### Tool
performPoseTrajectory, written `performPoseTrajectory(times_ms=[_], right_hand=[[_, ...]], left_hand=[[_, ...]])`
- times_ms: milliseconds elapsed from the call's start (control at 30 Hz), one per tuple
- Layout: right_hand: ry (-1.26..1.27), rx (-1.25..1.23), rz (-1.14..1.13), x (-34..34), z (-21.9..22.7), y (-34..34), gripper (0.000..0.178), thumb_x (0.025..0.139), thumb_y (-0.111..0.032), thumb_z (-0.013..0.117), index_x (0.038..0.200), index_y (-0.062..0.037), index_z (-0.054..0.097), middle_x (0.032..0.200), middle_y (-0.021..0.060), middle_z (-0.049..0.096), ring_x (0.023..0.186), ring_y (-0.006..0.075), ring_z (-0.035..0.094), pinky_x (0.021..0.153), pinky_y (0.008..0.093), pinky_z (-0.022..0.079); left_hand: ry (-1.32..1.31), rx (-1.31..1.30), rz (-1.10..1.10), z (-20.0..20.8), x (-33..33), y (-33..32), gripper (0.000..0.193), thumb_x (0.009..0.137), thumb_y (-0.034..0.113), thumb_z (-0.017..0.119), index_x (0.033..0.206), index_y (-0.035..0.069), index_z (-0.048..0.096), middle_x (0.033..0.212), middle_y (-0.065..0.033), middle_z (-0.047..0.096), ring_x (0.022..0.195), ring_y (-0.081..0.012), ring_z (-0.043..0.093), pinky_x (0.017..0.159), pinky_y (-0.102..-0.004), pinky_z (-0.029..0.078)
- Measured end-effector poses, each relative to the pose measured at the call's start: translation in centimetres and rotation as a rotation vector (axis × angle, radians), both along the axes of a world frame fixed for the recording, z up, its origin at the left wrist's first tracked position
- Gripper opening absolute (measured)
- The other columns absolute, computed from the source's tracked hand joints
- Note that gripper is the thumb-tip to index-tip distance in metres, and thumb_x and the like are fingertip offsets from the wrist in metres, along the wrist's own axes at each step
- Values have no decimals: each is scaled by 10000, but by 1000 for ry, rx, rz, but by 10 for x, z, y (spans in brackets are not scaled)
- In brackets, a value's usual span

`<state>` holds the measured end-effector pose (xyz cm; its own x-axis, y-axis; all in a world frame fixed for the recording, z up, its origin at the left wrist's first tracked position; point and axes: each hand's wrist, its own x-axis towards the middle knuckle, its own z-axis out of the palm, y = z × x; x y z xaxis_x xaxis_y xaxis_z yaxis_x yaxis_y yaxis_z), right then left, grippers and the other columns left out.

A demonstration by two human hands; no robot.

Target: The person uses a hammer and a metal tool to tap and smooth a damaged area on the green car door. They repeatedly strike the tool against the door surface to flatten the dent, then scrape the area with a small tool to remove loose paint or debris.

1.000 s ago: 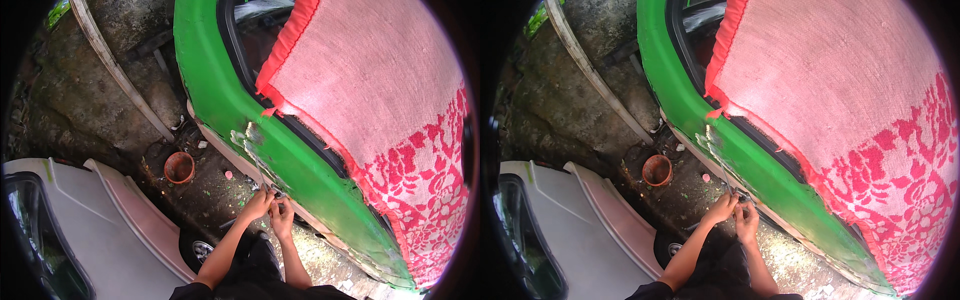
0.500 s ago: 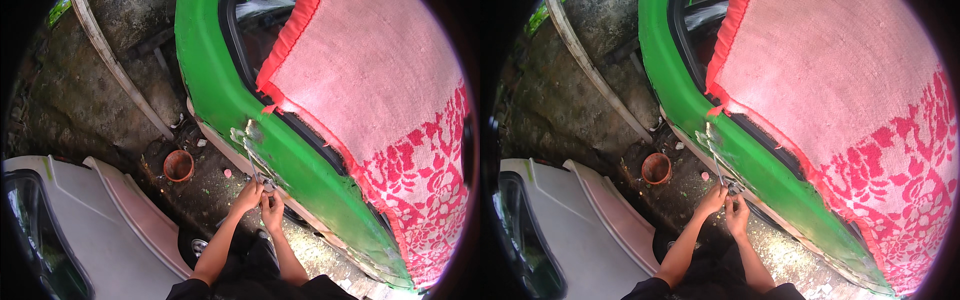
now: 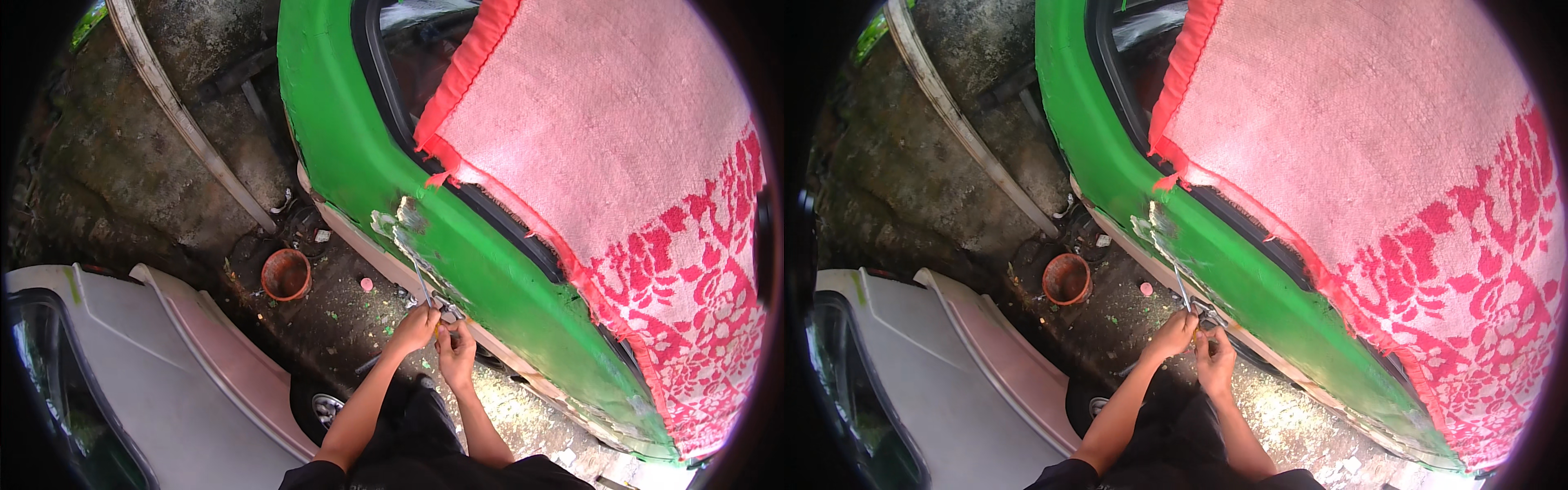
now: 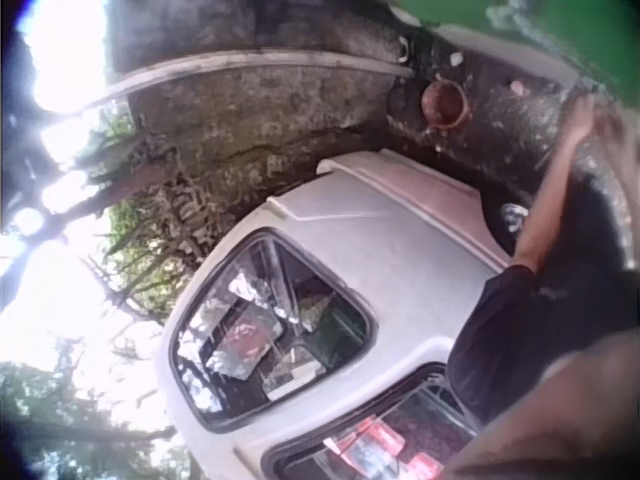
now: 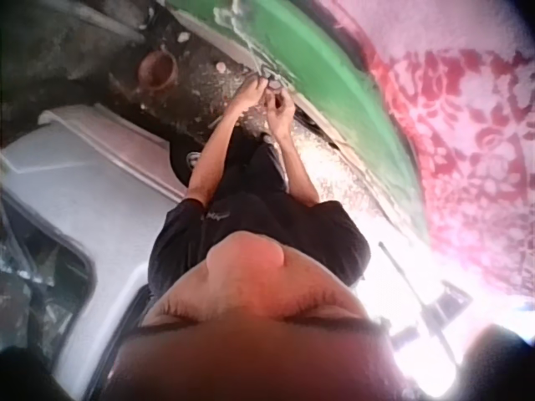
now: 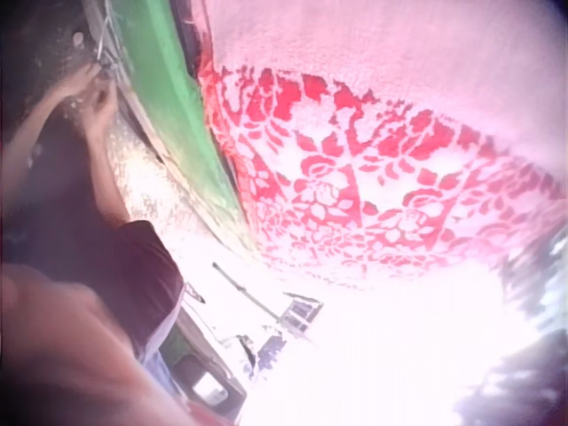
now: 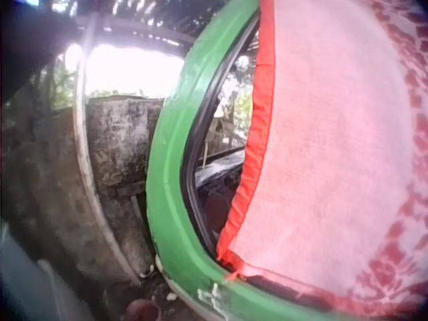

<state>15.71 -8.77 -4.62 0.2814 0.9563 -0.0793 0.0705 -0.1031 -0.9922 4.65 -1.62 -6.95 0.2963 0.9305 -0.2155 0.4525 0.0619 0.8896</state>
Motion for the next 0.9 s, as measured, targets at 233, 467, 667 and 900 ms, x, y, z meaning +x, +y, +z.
performPoseTrajectory(times_ms=[233, 467, 667, 900], right_hand=[[-17, -12, -16, -12, 7, 4, 135, 965, -95, 618, 881, -28, 537, 589, -1, 549, 518, 32, 465, 445, 240, 352], [-183, 11, 4, -24, 2, 11, 142, 981, -68, 584, 864, -21, 518, 611, -9, 524, 527, 53, 436, 460, 239, 324], [-38, -78, -71, -23, 14, -3, 128, 954, -87, 612, 874, -23, 536, 575, 44, 559, 527, 46, 431, 449, 278, 332], [-43, -29, -87, -25, 6, -13, 110, 957, -74, 603, 887, -25, 534, 586, 45, 547, 542, 41, 457, 463, 270, 360]], left_hand=[[-83, -1, -18, -10, -8, 10, 399, 963, 271, 364, 901, -73, 557, 907, -333, 604, 892, -513, 573, 785, -527, 459], [-115, 33, 60, 6, -19, 16, 417, 978, 283, 351, 848, -67, 538, 787, -294, 573, 769, -476, 557, 714, -514, 429], [-55, 34, -26, -8, -10, 3, 409, 974, 290, 336, 947, -50, 563, 994, -316, 604, 956, -487, 574, 817, -534, 448], [-3, 89, -138, -7, -20, 8, 403, 986, 266, 346, 882, -65, 551, 836, -300, 591, 854, -490, 551, 779, -506, 430]])
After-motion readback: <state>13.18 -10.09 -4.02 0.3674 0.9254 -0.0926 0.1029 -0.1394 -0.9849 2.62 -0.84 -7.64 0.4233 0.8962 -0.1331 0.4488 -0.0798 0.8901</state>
